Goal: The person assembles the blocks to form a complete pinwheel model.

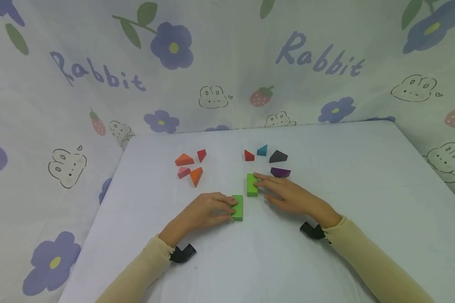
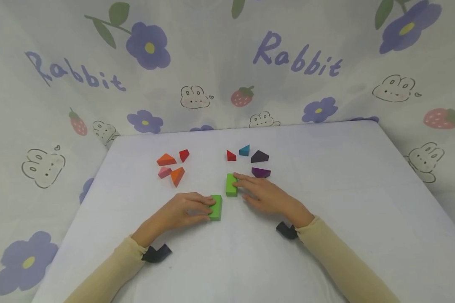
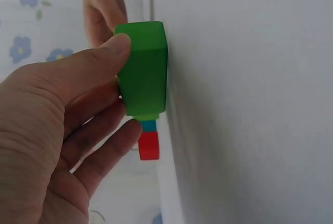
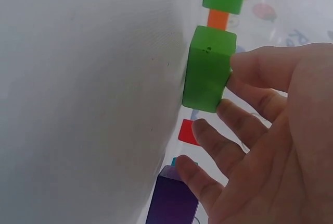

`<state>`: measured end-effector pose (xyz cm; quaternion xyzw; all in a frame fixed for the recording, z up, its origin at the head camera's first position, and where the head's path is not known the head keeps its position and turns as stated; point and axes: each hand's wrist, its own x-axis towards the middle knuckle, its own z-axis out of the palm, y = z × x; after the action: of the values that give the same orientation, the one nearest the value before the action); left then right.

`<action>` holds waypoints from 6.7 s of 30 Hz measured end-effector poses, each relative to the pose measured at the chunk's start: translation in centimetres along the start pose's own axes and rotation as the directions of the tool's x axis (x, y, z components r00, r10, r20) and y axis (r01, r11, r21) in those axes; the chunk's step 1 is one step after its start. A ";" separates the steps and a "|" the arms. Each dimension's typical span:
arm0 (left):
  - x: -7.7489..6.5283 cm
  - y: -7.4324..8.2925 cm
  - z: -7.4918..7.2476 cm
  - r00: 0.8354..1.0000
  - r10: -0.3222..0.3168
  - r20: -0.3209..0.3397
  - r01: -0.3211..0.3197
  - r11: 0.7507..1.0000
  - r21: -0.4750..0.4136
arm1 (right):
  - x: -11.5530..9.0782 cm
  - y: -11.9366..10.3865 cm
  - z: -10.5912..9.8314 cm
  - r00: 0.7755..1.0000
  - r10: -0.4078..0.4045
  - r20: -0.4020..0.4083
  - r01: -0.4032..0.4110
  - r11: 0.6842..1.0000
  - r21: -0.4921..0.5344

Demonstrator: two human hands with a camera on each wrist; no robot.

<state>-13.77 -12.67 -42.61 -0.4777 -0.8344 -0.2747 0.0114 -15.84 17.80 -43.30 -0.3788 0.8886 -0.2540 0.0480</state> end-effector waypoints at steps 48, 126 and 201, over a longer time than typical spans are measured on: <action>0.1 -0.3 1.2 0.997 0.010 -0.078 -0.008 1.000 0.025 | 0.5 -0.8 1.0 0.997 -0.064 0.050 0.063 0.998 0.005; -0.2 0.5 2.0 0.983 0.079 -0.163 -0.070 0.996 0.061 | 5.9 0.8 -1.9 0.991 0.108 -0.075 -0.121 0.973 -0.195; 0.0 -0.1 1.9 0.993 0.003 -0.114 -0.006 1.000 -0.024 | 6.9 1.3 -0.9 0.983 -0.006 0.184 -0.016 0.993 0.121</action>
<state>-13.34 -11.78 -44.27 -0.4633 -0.8278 -0.3119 0.0538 -21.84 14.14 -42.44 -0.3947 0.8642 -0.2716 0.1536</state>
